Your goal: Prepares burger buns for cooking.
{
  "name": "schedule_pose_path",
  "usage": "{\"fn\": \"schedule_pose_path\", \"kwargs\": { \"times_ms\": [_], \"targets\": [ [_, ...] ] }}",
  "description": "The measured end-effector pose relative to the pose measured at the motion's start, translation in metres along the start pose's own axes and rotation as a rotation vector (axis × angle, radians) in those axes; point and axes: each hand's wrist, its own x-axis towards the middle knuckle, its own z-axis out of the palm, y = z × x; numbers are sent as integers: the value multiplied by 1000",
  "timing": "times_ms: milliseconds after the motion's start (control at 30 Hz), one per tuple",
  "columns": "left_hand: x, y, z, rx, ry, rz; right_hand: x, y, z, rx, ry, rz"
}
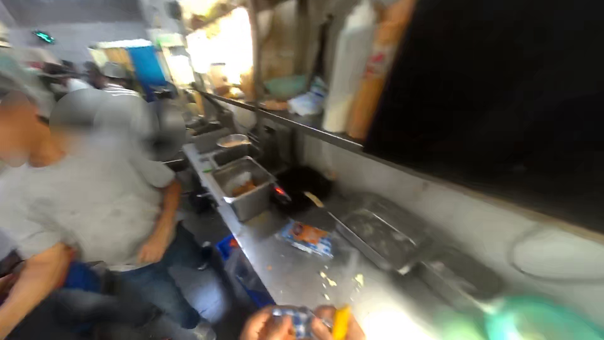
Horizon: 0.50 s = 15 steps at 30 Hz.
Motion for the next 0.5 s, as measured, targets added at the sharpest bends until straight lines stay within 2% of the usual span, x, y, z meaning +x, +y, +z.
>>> {"fn": "schedule_pose_path", "kwargs": {
  "times_ms": [133, 233, 333, 400, 500],
  "targets": [
    [14, -8, -4, 204, 221, 196, -3, -4, -2, -220, 148, 126],
    [35, -12, -26, 422, 297, 434, -28, -1, -10, -539, 119, -2],
    [52, -12, -49, 533, 277, 602, -64, -11, 15, -845, 44, -78],
    [61, -15, -64, 562, 211, 677, -81, -11, 44, -989, 110, -126],
    [71, -18, -88, 555, 120, 705, -96, -3, 85, -1061, 218, -176]
  ]
}}
